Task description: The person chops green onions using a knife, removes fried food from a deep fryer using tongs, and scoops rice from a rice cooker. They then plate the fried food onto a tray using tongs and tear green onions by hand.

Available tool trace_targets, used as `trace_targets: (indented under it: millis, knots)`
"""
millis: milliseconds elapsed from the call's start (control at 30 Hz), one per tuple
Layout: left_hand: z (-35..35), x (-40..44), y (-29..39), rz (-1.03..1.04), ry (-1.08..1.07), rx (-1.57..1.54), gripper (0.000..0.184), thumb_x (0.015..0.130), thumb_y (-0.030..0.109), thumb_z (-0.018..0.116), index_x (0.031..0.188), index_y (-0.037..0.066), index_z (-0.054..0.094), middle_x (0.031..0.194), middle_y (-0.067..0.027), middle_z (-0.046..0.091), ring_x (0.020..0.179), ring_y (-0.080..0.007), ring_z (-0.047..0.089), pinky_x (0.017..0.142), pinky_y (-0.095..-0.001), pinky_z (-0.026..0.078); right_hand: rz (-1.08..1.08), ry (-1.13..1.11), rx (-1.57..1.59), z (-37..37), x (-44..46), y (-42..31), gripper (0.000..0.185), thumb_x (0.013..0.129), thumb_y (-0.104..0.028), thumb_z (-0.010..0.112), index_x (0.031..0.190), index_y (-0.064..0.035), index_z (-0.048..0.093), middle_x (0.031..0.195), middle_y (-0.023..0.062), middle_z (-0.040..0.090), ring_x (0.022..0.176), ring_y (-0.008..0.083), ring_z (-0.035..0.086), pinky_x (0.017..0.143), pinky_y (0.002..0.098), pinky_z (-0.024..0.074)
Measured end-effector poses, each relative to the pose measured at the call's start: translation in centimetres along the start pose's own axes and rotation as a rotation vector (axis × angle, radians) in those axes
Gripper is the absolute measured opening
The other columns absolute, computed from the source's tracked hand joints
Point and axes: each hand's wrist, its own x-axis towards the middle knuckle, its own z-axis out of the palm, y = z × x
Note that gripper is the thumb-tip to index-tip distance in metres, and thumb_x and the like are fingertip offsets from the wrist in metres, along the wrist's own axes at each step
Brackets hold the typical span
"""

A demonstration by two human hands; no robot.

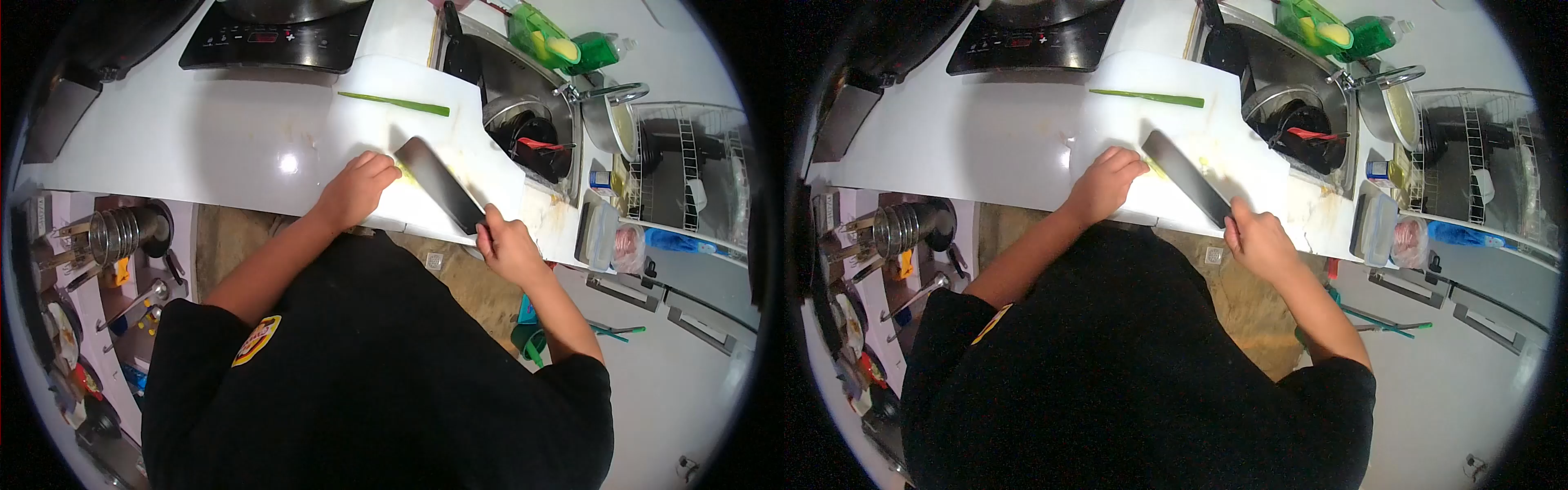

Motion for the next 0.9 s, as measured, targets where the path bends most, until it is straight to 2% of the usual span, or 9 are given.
trace_targets:
  millis: [100,167,400,600,667,733,767,900]
  knots:
    - [-0.9,-0.4,-0.1,0.02,-0.014,-0.007,0.025,0.074,-0.002,0.051,0.097,0.004,0.061,0.097,-0.0075,0.057,0.098,-0.0251,0.053,0.087,-0.0349,0.044,0.065,0.061,0.054,0.4,0.3,-1.6,0.018,0.086,-0.011,0.055,0.094,-0.0008,0.043,0.056,0.0229,0.055,0.057,0.0432,0.057,0.055,0.0501,0.0458]
    - [-0.4,-0.1,0.4,0.007,0.011,-0.016,0.026,0.073,-0.002,0.051,0.097,0.003,0.061,0.097,-0.0071,0.056,0.098,-0.0249,0.053,0.086,-0.0345,0.044,0.031,0.001,-0.01,0.0,0.6,-1.8,0.016,0.086,-0.01,0.054,0.093,-0.0001,0.043,0.057,0.0229,0.055,0.057,0.0431,0.057,0.054,0.0501,0.0457]
    - [-0.3,0.0,0.2,0.047,0.045,-0.003,0.028,0.072,-0.001,0.052,0.097,0.003,0.061,0.098,-0.0064,0.056,0.098,-0.0242,0.053,0.085,-0.0336,0.045,0.004,0.0,-0.004,0.6,1.3,-1.7,0.017,0.087,-0.01,0.053,0.094,0.0013,0.042,0.056,0.0229,0.055,0.058,0.0428,0.058,0.055,0.0503,0.0463]
    - [-0.3,0.1,0.2,0.038,0.019,0.002,0.027,0.072,0.0,0.052,0.097,0.003,0.062,0.095,-0.006,0.056,0.095,-0.0236,0.053,0.084,-0.0336,0.045,-0.076,0.105,0.069,3.4,5.2,-2.1,0.019,0.086,-0.008,0.055,0.095,0.0012,0.041,0.057,0.0222,0.054,0.056,0.0426,0.056,0.053,0.0489,0.0441]
    - [-0.3,0.0,0.3,0.023,0.007,-0.026,0.028,0.07,-0.004,0.056,0.097,0.003,0.062,0.099,-0.011,0.058,0.095,-0.0286,0.054,0.085,-0.0367,0.046,-0.09,0.141,0.041,4.3,6.9,-2.3,0.018,0.086,-0.008,0.054,0.096,0.0015,0.041,0.058,0.0224,0.055,0.056,0.0425,0.057,0.054,0.0495,0.0449]
    - [-0.2,0.0,0.3,0.029,0.019,-0.011,0.027,0.071,-0.002,0.054,0.096,0.003,0.062,0.096,-0.0089,0.057,0.094,-0.0264,0.053,0.084,-0.0355,0.045,-0.081,0.145,0.035,4.5,7.3,-2.7,0.019,0.086,-0.008,0.054,0.096,0.0016,0.042,0.058,0.0225,0.054,0.056,0.0424,0.057,0.054,0.0496,0.0451]
    - [-0.3,0.1,0.3,0.039,0.037,0.006,0.026,0.071,-0.001,0.052,0.095,0.002,0.061,0.093,-0.0067,0.055,0.093,-0.0242,0.053,0.083,-0.0343,0.045,-0.076,0.154,0.022,4.5,7.4,-2.8,0.019,0.086,-0.008,0.054,0.097,0.0016,0.042,0.057,0.0225,0.054,0.056,0.0424,0.057,0.054,0.0497,0.0453]
    - [-0.5,0.0,0.3,0.024,0.054,0.008,0.026,0.07,-0.002,0.051,0.094,0.002,0.061,0.093,-0.0072,0.055,0.092,-0.025,0.052,0.083,-0.0347,0.045,-0.073,0.109,0.018,3.7,3.3,-1.2,0.017,0.086,-0.012,0.053,0.092,0.0002,0.044,0.058,0.0226,0.057,0.057,0.0431,0.058,0.055,0.0507,0.0484]
